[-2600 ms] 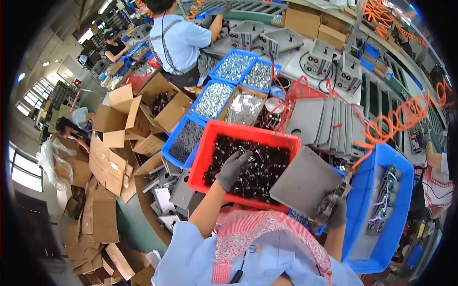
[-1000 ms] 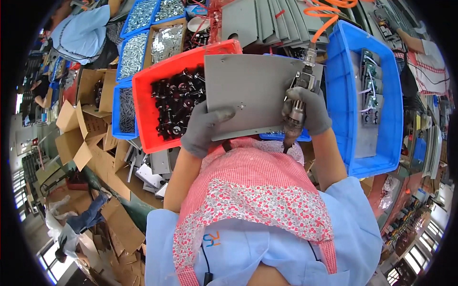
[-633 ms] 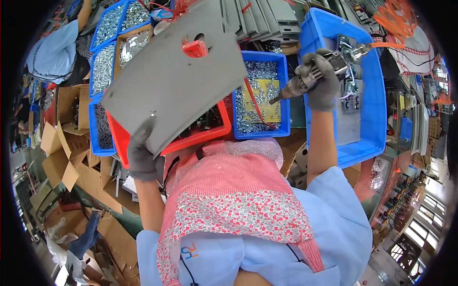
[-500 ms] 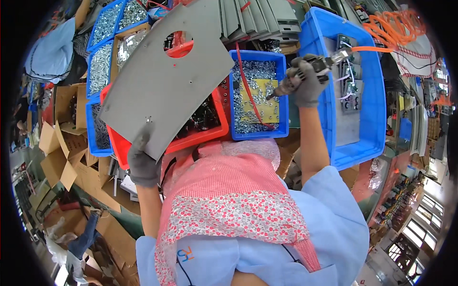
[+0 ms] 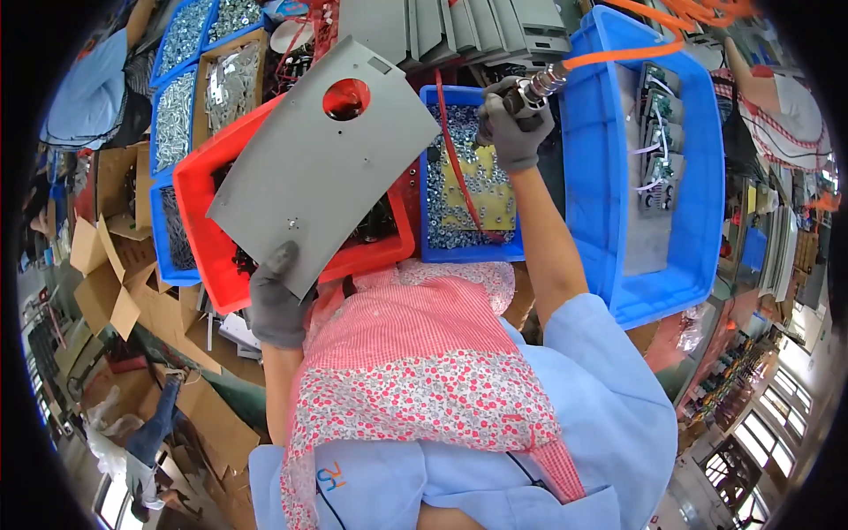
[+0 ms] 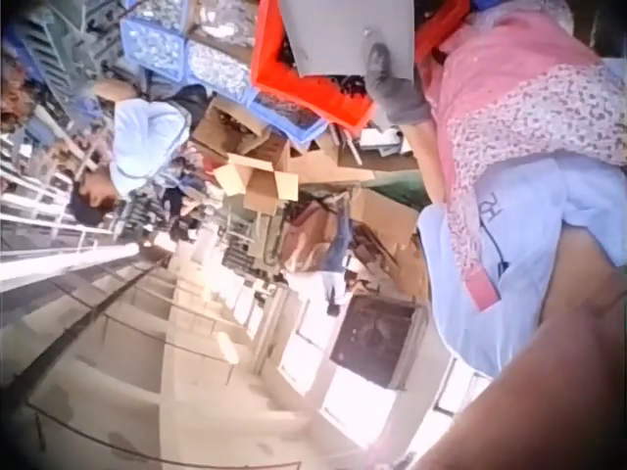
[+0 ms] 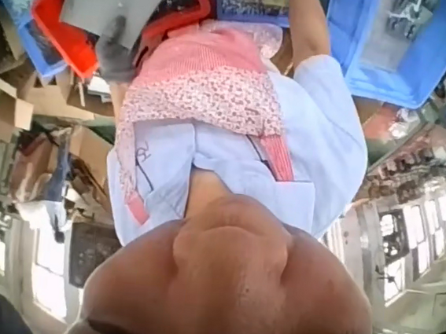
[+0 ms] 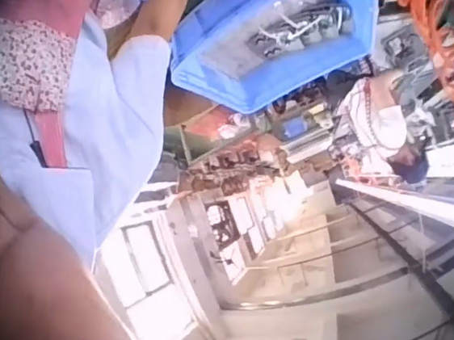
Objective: Manually assemble and secure electronic components using a pneumatic screwdriver on an assembly line.
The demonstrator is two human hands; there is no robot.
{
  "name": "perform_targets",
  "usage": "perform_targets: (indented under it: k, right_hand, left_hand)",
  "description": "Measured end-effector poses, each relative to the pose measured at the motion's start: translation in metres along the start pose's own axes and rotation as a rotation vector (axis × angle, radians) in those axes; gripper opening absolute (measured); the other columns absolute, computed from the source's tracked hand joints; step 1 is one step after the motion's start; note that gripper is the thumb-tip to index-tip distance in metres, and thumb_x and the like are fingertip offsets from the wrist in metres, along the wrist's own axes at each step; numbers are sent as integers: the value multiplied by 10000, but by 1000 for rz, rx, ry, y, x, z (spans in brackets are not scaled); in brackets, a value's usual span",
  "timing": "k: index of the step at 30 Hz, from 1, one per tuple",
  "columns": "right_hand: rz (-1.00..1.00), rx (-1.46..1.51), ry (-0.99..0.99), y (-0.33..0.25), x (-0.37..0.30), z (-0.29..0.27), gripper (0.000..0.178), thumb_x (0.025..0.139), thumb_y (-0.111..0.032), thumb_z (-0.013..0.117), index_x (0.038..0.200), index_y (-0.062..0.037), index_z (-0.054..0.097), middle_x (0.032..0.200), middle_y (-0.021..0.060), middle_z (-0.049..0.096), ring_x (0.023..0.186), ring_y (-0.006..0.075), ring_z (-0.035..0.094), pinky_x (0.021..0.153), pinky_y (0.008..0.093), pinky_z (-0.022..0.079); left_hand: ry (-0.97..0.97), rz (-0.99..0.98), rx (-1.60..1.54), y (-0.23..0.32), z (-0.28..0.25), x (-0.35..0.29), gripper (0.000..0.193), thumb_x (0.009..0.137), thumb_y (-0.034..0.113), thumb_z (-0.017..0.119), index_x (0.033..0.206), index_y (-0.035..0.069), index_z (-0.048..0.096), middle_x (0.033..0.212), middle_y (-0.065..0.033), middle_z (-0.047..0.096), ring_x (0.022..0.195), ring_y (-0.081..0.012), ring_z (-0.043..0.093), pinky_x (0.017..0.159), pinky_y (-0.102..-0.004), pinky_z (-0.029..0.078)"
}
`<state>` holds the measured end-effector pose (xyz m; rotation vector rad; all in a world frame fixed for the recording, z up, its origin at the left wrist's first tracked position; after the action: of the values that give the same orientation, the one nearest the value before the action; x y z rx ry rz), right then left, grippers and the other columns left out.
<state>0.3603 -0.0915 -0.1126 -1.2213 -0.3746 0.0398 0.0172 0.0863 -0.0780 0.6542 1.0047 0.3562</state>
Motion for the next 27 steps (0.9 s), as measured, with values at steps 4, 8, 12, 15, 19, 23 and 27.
perform_targets:
  k: [4,8,12,15,19,23,27]
  right_hand:
    - [-31,-121,-94,12,3,2,216,750,129,550,934,15,559,777,80,595,599,101,551,515,234,450]
    - [75,-21,-24,14,-2,2,194,717,130,591,875,19,585,761,26,583,674,87,549,610,235,482]
    - [72,-44,-52,19,-8,0,257,713,137,592,942,21,575,817,58,615,706,107,581,621,241,487]
    - [11,-106,-88,20,-12,-1,294,707,143,594,976,27,563,842,70,622,726,114,589,635,243,489]
    - [-49,-161,-126,19,-17,0,285,702,132,607,964,32,560,841,73,624,733,107,586,646,233,483]
    - [-28,-256,-101,27,-22,-5,277,698,123,621,956,31,575,846,62,626,715,82,564,624,225,468]
    - [-63,-217,-63,16,-29,0,245,713,137,590,924,13,598,752,55,619,619,83,555,560,233,467]
  left_hand:
    - [36,-7,-79,4,3,-2,274,815,128,579,1040,-26,569,986,-134,636,775,-221,649,611,-309,539]
    - [-44,221,401,3,-10,4,275,813,140,565,1036,-21,568,976,-139,631,780,-228,645,651,-314,542]
    - [8,-125,-74,2,6,2,276,810,154,573,1021,-24,565,975,-142,621,810,-245,644,694,-327,558]
    - [72,69,220,-6,-15,6,282,822,158,565,1035,-27,561,998,-143,614,857,-251,637,718,-337,562]
    - [-19,-87,-179,-8,-4,8,320,846,128,545,1119,-39,544,1075,-150,602,968,-253,618,825,-348,539]
    - [-35,-83,-212,-1,12,-4,355,854,84,542,1182,-50,517,1125,-159,591,1016,-259,605,880,-354,512]
    - [-52,-68,-224,-1,12,-9,376,841,64,555,1200,-40,508,1121,-143,595,999,-252,611,857,-368,520]
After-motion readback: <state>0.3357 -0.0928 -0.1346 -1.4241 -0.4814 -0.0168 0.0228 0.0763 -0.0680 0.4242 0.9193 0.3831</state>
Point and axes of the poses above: each hand's wrist, its own x-axis towards the middle knuckle, its own z-axis out of the palm, y = z × x, the point moved 5 cm from there along x, towards the middle knuckle
